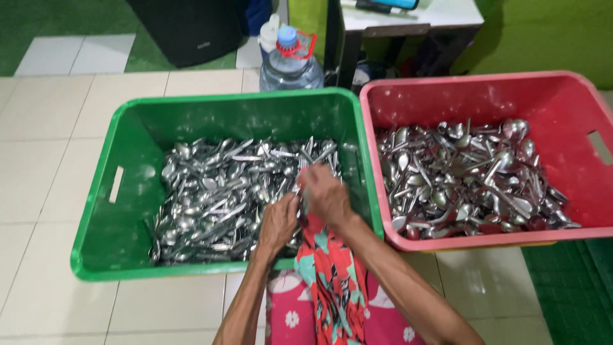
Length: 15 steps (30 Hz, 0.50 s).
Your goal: Polishing metal spoons with a cloth and moving them between containers.
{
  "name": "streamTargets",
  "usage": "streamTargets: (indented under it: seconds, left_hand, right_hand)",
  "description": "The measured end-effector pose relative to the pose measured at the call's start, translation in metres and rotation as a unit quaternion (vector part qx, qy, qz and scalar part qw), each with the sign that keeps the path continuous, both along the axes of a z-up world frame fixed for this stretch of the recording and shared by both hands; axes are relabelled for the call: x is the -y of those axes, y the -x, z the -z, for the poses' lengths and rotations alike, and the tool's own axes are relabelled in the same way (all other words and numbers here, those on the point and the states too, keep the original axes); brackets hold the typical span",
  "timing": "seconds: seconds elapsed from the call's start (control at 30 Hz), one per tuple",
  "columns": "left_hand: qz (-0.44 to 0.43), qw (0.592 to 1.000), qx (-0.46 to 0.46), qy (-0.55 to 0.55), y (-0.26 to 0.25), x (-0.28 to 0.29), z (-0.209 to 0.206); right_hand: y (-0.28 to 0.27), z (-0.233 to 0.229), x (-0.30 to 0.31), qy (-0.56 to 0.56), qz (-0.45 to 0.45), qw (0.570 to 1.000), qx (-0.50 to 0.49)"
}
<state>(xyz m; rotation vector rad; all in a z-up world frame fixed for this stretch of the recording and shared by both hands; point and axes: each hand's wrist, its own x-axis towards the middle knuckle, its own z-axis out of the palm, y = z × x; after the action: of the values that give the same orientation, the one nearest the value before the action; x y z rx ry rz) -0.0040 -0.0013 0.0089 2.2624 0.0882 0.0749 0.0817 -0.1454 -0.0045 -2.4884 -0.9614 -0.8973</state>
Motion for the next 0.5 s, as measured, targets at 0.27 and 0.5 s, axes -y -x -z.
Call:
streamTargets:
  seconds: [0.27, 0.5]
  left_hand:
    - [-0.044, 0.994, -0.036, 0.098, -0.009, 0.0, 0.023]
    - [-0.02, 0.998, -0.06, 0.004, -0.004, 0.015, -0.009]
  right_hand:
    - [-0.015, -0.006, 0.024, -0.314, 0.125, 0.905, -0.26]
    - [-0.015, 0.002, 0.022, -0.279, 0.112, 0.847, -0.439]
